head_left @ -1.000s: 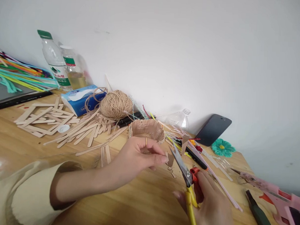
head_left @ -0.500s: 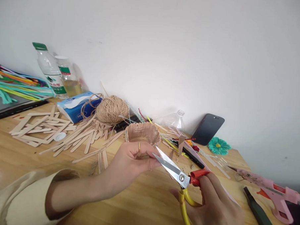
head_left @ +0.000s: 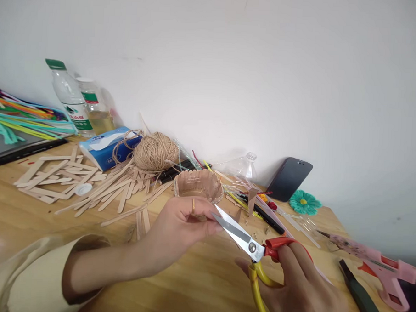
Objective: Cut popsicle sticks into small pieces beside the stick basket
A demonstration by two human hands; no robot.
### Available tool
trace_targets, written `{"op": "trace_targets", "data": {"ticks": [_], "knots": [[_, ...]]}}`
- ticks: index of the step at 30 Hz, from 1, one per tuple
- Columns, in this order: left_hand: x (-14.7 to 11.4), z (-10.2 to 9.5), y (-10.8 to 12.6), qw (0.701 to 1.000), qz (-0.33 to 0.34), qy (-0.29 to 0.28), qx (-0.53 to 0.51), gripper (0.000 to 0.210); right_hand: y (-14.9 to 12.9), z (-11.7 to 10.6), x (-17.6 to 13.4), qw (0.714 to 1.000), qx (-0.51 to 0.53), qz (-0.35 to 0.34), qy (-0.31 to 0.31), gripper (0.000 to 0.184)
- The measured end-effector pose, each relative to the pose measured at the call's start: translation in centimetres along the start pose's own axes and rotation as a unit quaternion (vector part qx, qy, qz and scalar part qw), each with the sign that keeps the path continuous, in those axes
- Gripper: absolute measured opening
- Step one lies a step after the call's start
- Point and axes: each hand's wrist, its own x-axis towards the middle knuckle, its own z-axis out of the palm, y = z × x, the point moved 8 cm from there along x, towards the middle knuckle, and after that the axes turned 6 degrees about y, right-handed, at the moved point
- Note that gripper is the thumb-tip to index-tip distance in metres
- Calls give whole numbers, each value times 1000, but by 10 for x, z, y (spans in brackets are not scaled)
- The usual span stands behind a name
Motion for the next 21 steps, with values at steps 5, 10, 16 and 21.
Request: {"op": "trace_targets", "data": {"ticks": [5, 10, 16, 21], "knots": [[1, 0, -1, 1000, -2, -3, 3, 7, -1, -1, -2, 1000, 9, -9, 15, 27], [3, -1, 1, 1000, 7, -6, 26, 3, 10, 2, 0, 997, 76, 30, -17, 30], [2, -1, 5, 999, 30, -13, 40, 3, 12, 1, 2, 998, 44, 28, -19, 39], [2, 0, 10, 997, 71, -15, 37, 8, 7, -3, 1, 999, 27, 13, 13, 33]]}}
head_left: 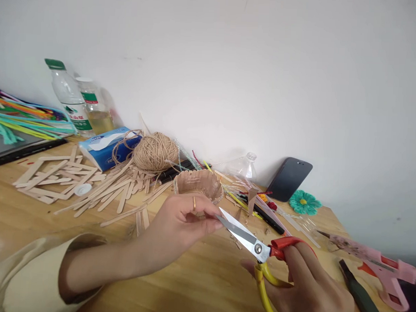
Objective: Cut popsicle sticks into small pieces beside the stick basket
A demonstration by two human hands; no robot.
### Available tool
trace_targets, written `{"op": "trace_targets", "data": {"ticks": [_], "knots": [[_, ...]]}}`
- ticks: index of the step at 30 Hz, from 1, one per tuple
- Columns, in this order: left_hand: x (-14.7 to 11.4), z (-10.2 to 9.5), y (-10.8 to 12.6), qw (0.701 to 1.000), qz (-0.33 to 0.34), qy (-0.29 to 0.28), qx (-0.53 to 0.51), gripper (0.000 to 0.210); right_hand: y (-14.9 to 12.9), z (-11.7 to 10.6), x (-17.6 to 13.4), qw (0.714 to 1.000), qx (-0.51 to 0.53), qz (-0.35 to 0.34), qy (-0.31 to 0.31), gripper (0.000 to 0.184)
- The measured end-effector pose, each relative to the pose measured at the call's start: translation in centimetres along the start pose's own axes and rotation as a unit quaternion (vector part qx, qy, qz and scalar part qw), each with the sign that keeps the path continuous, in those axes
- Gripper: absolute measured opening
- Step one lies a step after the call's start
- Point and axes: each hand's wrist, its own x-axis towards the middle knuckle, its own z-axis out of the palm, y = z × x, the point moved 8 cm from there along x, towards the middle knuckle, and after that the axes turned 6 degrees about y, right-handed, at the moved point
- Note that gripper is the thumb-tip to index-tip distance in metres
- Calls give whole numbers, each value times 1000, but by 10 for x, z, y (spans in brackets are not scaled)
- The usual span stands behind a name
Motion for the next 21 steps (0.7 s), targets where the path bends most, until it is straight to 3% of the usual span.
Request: {"op": "trace_targets", "data": {"ticks": [13, 21], "knots": [[0, -2, 15, 994, 47, -13, 100, 9, -1, -6, 4, 1000, -1, -29, 6, 37], [0, -4, 13, 993, 16, -7, 113, 6, -2, -5, 2, 998, -28, -47, -9, 34]]}}
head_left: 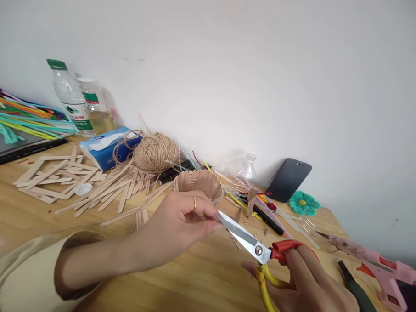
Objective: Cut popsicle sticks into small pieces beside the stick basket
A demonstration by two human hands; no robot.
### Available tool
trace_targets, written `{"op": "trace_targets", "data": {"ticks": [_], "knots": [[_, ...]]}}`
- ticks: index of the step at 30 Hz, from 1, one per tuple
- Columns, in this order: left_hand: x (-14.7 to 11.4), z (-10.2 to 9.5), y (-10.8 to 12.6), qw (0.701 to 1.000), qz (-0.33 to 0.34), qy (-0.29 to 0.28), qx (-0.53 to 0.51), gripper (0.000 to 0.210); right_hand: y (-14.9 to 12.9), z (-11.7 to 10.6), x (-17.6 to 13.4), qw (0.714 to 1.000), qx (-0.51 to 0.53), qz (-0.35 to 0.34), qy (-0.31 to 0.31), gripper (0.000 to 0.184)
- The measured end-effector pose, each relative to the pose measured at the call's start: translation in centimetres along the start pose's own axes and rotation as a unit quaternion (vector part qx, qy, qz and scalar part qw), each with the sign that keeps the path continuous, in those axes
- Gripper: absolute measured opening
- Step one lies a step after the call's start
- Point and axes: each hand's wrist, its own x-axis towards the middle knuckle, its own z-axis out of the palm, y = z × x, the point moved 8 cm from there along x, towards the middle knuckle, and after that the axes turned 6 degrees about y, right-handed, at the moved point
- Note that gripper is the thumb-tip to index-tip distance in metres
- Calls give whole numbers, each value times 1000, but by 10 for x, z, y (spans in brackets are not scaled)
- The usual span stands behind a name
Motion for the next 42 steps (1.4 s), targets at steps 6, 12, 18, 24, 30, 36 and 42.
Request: {"op": "trace_targets", "data": {"ticks": [6, 12, 18, 24, 30, 36, 42], "knots": [[3, -1, -6, 999, -36, -8, -11, 8, 5, 0, -1, 999, 25, 29, 2, 34], [4, -1, -3, 999, -36, -8, -28, 7, 9, 14, 3, 982, 152, 73, -82, 35], [5, 0, -7, 997, -38, 3, -74, 3, -4, 18, 2, 973, 197, 61, -102, 32], [3, 6, -21, 981, -98, 13, -168, 5, -9, 17, 3, 973, 206, 52, -90, 29], [2, 10, -26, 964, -144, 26, -220, 9, -9, 13, 4, 977, 194, 51, -77, 29], [2, 8, -25, 973, -109, 17, -200, 3, -8, 15, 1, 980, 181, 23, -74, 31], [5, 2, -13, 989, -24, 16, -146, 4, -5, 15, -2, 978, 192, 25, -75, 26]]}}
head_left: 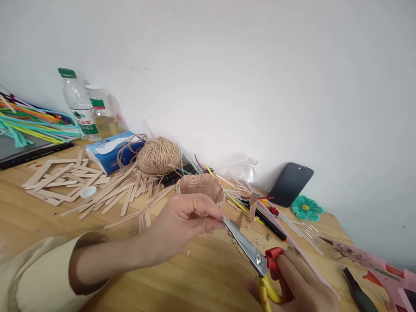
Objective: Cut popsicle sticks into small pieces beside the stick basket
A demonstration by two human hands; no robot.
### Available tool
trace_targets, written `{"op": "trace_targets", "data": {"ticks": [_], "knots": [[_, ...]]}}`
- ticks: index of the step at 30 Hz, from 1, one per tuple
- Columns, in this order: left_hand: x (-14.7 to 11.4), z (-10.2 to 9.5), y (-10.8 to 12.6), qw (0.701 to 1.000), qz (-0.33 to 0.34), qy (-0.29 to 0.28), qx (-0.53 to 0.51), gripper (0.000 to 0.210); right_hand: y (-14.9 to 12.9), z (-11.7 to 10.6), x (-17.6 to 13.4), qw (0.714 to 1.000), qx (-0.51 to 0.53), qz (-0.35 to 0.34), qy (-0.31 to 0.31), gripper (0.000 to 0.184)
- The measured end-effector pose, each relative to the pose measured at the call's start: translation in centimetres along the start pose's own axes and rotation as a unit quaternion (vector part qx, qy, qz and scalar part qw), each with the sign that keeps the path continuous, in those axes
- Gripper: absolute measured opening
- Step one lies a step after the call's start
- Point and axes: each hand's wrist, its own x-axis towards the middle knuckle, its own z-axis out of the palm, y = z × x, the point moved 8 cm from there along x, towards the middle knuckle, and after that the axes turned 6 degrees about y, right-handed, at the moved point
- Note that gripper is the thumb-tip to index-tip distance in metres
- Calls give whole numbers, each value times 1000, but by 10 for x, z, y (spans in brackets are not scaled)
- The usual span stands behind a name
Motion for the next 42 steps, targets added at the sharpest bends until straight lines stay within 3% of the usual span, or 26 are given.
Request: {"op": "trace_targets", "data": {"ticks": [6, 11, 13, 15, 18, 22, 26, 30, 42], "knots": [[2, -1, 3, 998, -3, -15, 57, 3, 9, 0, 2, 1000, 2, 18, -4, 32], [2, 1, 0, 994, -50, -36, 85, 11, 36, 17, -3, 977, 96, 175, -72, 36], [1, 3, -2, 992, -74, -44, 93, 12, 44, 28, -8, 944, 191, 251, -98, 30], [-1, 4, -3, 989, -95, -53, 101, 12, 43, 38, -9, 893, 309, 307, -113, 25], [-4, 8, -7, 982, -132, -73, 114, 9, 32, 41, 1, 816, 450, 354, -77, 15], [-11, 15, -17, 967, -173, -112, 152, 8, 4, 47, 19, 775, 501, 370, -106, 10], [-15, 20, -28, 952, -195, -154, 180, 5, -16, 51, 31, 766, 500, 373, -156, 2], [-18, 24, -33, 941, -207, -193, 186, 2, -22, 54, 31, 776, 477, 364, -196, 10], [-20, 27, -35, 931, -202, -224, 207, 3, -21, 64, 19, 792, 460, 342, -210, 11]]}}
